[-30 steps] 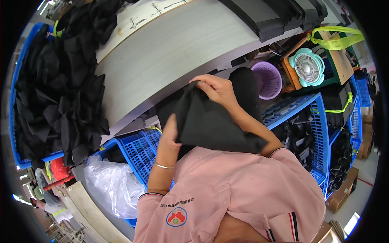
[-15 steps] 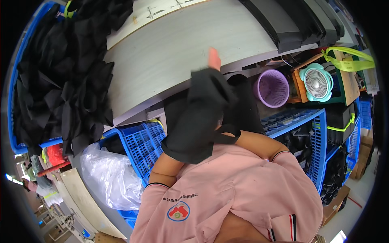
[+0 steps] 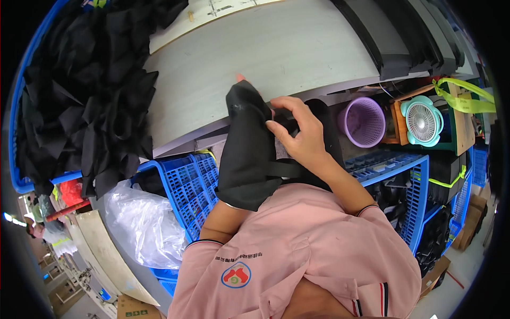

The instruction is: Inspecting and organizing black fabric garment parts at a factory workstation.

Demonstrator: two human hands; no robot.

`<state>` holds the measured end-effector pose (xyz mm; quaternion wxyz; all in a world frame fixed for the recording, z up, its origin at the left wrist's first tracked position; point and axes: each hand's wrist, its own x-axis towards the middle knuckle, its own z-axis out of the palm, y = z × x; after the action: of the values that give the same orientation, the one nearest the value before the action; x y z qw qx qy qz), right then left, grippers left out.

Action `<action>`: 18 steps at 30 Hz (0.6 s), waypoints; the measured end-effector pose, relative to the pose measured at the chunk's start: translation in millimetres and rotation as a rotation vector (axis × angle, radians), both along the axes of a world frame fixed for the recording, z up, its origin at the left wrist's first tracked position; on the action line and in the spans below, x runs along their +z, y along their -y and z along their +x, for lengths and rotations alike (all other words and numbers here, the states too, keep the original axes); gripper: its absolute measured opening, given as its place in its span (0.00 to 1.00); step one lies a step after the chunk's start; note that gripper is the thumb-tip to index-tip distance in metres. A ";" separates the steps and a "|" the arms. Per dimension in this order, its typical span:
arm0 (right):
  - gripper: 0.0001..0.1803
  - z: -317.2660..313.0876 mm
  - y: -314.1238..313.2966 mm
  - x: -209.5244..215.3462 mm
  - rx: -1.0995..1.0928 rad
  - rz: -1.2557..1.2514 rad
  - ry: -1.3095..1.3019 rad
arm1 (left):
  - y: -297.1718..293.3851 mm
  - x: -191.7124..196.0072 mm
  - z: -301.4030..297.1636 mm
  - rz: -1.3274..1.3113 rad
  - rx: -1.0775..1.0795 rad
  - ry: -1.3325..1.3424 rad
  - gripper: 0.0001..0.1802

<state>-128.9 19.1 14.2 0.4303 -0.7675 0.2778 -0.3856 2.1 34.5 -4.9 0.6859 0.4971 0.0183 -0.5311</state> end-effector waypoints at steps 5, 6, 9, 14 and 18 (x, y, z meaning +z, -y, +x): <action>0.07 5.9 10.3 -5.2 -0.026 0.211 -0.097 | -41.7 3.7 -22.6 -0.191 -0.151 0.042 0.36; 0.07 2.0 17.1 -3.5 -0.007 0.349 -0.084 | -41.4 1.5 -20.7 -0.210 -0.145 0.029 0.36; 0.07 -15.4 35.0 3.6 0.159 0.978 0.255 | -54.6 -1.9 -7.8 -0.242 -0.117 -0.022 0.35; 0.08 -27.9 43.7 13.3 0.341 1.100 0.433 | -70.5 -5.0 19.9 -0.284 -0.061 -0.082 0.35; 0.07 -5.2 74.8 26.0 0.148 0.967 0.488 | -72.0 -10.1 14.0 -0.287 -0.116 -0.075 0.34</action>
<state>-134.1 -55.7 40.2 0.8120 -0.3878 0.2609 -0.3496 16.1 106.5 -14.9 0.7170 0.3742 -0.0608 -0.5850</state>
